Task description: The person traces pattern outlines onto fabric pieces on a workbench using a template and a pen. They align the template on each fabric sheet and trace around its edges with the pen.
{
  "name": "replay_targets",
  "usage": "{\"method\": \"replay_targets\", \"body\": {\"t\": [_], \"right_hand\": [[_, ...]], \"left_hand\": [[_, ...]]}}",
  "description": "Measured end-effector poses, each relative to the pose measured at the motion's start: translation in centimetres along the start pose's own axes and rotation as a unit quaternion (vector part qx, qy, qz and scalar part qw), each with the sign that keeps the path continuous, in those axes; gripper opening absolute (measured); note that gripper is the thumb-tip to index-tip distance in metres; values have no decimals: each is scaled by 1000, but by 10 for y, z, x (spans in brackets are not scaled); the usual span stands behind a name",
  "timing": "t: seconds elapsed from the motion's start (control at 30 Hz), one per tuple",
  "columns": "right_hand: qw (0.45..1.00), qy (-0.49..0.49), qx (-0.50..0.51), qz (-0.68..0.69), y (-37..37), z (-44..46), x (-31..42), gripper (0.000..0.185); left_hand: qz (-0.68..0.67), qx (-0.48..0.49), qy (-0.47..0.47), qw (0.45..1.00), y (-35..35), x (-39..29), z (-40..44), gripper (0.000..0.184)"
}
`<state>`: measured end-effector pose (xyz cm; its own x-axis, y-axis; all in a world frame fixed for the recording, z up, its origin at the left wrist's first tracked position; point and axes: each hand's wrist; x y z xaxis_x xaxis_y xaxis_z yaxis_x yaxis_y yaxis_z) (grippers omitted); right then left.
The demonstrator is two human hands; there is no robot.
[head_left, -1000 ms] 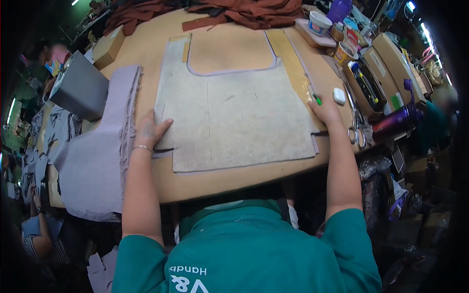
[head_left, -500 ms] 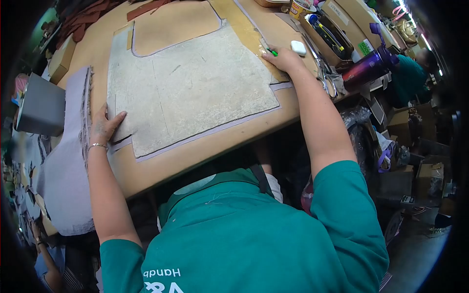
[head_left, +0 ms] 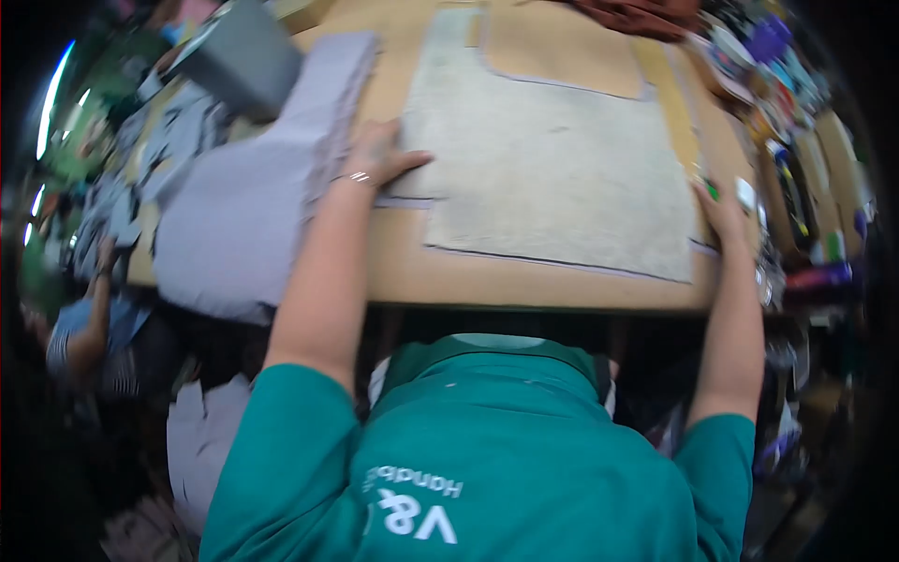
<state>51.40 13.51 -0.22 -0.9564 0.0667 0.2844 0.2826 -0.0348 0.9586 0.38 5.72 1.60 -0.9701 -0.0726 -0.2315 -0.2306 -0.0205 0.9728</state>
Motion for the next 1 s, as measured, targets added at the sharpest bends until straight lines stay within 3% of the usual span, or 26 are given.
{"method": "replay_targets", "body": {"t": [0.07, 0.17, 0.37, 0.47, 0.77, 1.0], "right_hand": [[1000, 3, 9, -24, 6, -3, 8, 58], [1000, 14, 14, -9, 3, -1, 3, 56], [1000, 28, 6, 8, -4, 3, -10, 54], [1000, 8, 7, -10, 1, -2, -2, 54], [998, 24, -26, 59, 4, -14, 10, 51], [999, 13, -17, 32, 7, -15, 15, 52]], "left_hand": [[-72, 8, 19, 997, 5, -2, -4, 64], [-66, -66, 6, 996, -1, -4, -9, 56], [-106, -108, 8, 989, -10, 0, -13, 63], [-113, -16, 21, 993, -6, 3, -8, 73], [-121, -41, 20, 992, -1, -4, -16, 76], [-116, -42, 20, 992, 1, -5, -17, 75]]}}
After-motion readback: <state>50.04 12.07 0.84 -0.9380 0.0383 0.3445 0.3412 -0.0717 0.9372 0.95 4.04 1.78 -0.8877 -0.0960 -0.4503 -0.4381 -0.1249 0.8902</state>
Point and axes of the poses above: each hand's wrist, its own z-axis towards the middle knuckle, its own y-axis out of the back of the hand, x = y × z, and after that the axes turned 3 degrees about z, right-handed
